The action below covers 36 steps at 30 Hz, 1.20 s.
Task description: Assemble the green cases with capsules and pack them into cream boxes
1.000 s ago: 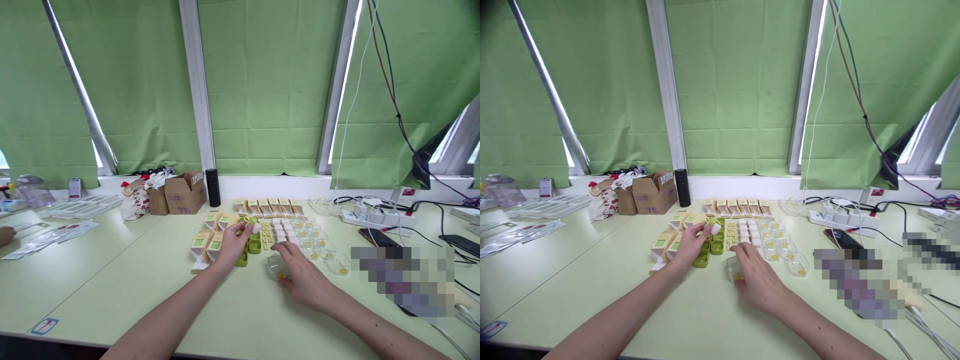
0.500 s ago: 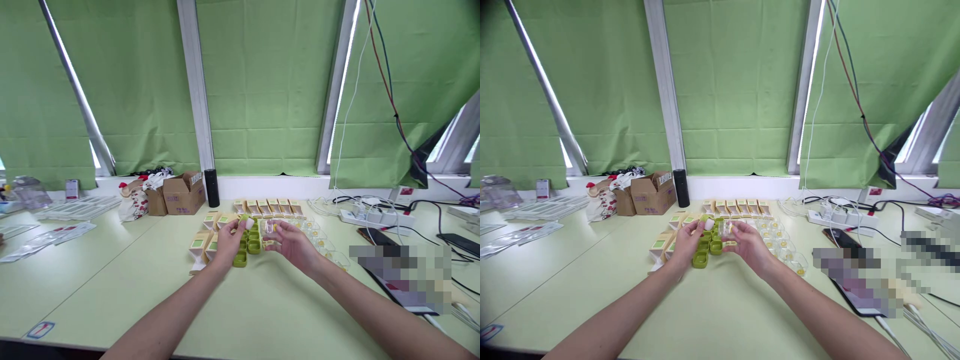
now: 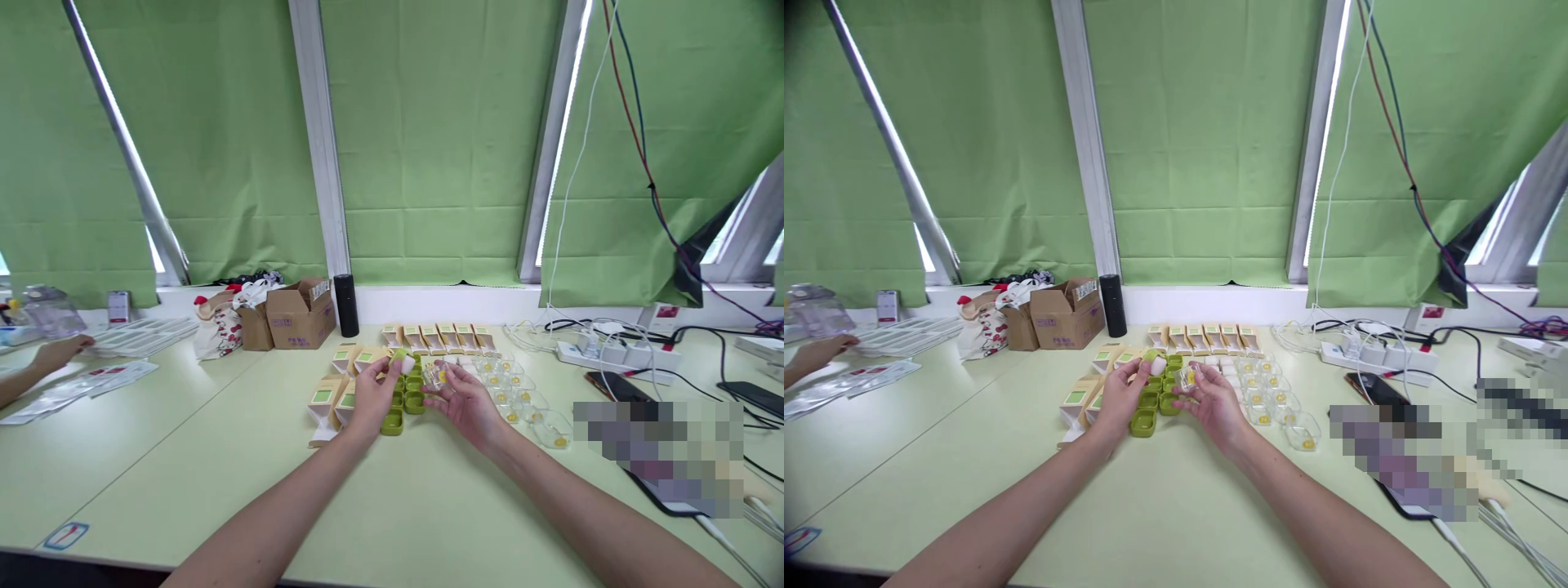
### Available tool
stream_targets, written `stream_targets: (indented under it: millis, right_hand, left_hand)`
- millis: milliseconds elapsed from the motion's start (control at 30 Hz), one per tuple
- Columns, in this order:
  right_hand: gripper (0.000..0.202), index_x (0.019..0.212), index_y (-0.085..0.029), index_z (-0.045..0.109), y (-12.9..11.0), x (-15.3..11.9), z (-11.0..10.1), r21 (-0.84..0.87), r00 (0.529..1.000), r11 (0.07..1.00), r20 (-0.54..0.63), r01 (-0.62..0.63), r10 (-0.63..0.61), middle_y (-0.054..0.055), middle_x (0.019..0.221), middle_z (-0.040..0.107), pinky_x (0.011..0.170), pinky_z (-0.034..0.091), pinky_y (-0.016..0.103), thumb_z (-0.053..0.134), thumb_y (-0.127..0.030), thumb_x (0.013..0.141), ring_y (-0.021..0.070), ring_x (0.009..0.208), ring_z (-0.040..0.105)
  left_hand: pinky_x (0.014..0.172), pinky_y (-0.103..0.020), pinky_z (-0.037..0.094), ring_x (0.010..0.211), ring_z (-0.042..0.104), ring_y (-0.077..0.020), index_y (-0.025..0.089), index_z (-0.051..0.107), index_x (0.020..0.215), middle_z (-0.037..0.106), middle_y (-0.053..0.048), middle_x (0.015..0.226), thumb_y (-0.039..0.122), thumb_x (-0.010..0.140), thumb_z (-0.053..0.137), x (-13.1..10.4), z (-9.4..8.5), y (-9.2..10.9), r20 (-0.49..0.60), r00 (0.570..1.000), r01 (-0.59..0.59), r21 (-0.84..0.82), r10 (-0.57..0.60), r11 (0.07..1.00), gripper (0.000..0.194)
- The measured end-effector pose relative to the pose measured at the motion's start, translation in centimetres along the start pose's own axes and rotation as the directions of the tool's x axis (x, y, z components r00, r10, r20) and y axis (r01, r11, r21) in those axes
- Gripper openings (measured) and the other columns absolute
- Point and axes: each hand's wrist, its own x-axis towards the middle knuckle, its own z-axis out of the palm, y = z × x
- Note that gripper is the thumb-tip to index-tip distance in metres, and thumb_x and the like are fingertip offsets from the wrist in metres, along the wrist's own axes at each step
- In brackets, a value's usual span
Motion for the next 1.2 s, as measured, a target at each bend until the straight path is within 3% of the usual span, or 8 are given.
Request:
stream_targets:
  millis: [133, 267, 400, 667, 800, 1000, 1200]
  right_hand:
    - [0.054, 0.113, -0.025, 0.074, 0.1, -0.2, -0.2, -0.179, 0.991, 0.979, -0.072, 0.099, -0.113, 0.005, 0.118, 0.07, 0.065, 0.06, 0.032, 0.098, -0.034, 0.065, 0.0211, 0.091, 0.069]
    - [0.06, 0.112, -0.024, 0.072, 0.6, -0.3, -0.3, -0.344, 0.981, 0.925, -0.049, 0.161, -0.189, 0.007, 0.118, 0.068, 0.062, 0.056, 0.029, 0.099, -0.032, 0.059, 0.0194, 0.089, 0.063]
    - [0.059, 0.115, -0.026, 0.068, 0.8, -0.6, 0.0, -0.435, 0.974, 0.878, -0.015, 0.199, -0.228, 0.008, 0.117, 0.068, 0.06, 0.057, 0.029, 0.096, -0.043, 0.065, 0.0217, 0.093, 0.062]
    - [0.061, 0.114, -0.028, 0.064, 0.6, -1.1, 1.0, -0.493, 0.977, 0.855, -0.039, 0.162, -0.208, 0.003, 0.098, 0.07, 0.049, 0.048, 0.024, 0.081, -0.073, 0.077, 0.0171, 0.071, 0.064]
    - [0.062, 0.11, -0.026, 0.066, 0.6, -1.3, 1.1, -0.427, 0.984, 0.898, -0.083, 0.109, -0.159, 0.002, 0.102, 0.071, 0.05, 0.048, 0.025, 0.087, -0.071, 0.073, 0.0136, 0.065, 0.064]
    - [0.053, 0.106, -0.027, 0.068, 0.6, -1.5, 1.0, -0.088, 0.999, 0.996, -0.03, 0.012, -0.014, 0.003, 0.105, 0.073, 0.061, 0.058, 0.032, 0.092, -0.06, 0.073, 0.0249, 0.084, 0.077]
    - [0.047, 0.108, -0.028, 0.07, 0.9, -1.4, 0.6, 0.002, 1.0, 1.0, 0.027, -0.01, 0.009, 0.005, 0.107, 0.075, 0.068, 0.06, 0.038, 0.086, -0.061, 0.079, 0.028, 0.089, 0.077]
  left_hand:
    - [0.082, -0.033, 0.057, 0.09, 0.074, -0.0241, 0.014, 0.079, 0.102, 0.08, -0.01, 0.104, 0.077, 0.073, 0.081, 0.1, 0.0, -0.5, -0.013, 1.0, -0.003, 0.005, 0.003, 1.0, 0.07]
    - [0.081, -0.033, 0.058, 0.09, 0.074, -0.024, 0.015, 0.078, 0.105, 0.079, -0.01, 0.106, 0.077, 0.071, 0.082, 0.2, 0.1, -0.8, 0.0, 1.0, 0.013, -0.029, -0.013, 1.0, 0.07]
    - [0.081, -0.034, 0.059, 0.093, 0.074, -0.0253, 0.016, 0.078, 0.103, 0.08, -0.01, 0.106, 0.075, 0.072, 0.082, 0.1, 0.1, -0.6, 0.013, 1.0, 0.004, -0.034, -0.003, 0.999, 0.067]
    - [0.083, -0.036, 0.06, 0.096, 0.075, -0.0277, 0.015, 0.079, 0.107, 0.08, -0.012, 0.11, 0.072, 0.076, 0.081, 0.1, 0.1, -0.6, 0.036, 0.999, -0.019, -0.024, 0.02, 1.0, 0.065]
    - [0.08, -0.034, 0.059, 0.09, 0.074, -0.0248, 0.016, 0.079, 0.104, 0.08, -0.01, 0.105, 0.071, 0.074, 0.082, 0.1, 0.1, -0.8, 0.004, 1.0, -0.018, -0.002, 0.018, 1.0, 0.063]
    - [0.078, -0.032, 0.057, 0.086, 0.073, -0.0236, 0.016, 0.08, 0.1, 0.079, -0.008, 0.099, 0.072, 0.073, 0.082, -0.1, 0.1, -0.3, 0.008, 1.0, -0.02, 0.026, 0.02, 0.999, 0.062]
    - [0.082, -0.036, 0.059, 0.093, 0.075, -0.0278, 0.018, 0.081, 0.097, 0.081, -0.01, 0.1, 0.069, 0.07, 0.086, -0.2, 0.3, -0.1, -0.007, 0.999, -0.041, 0.065, 0.041, 0.997, 0.058]
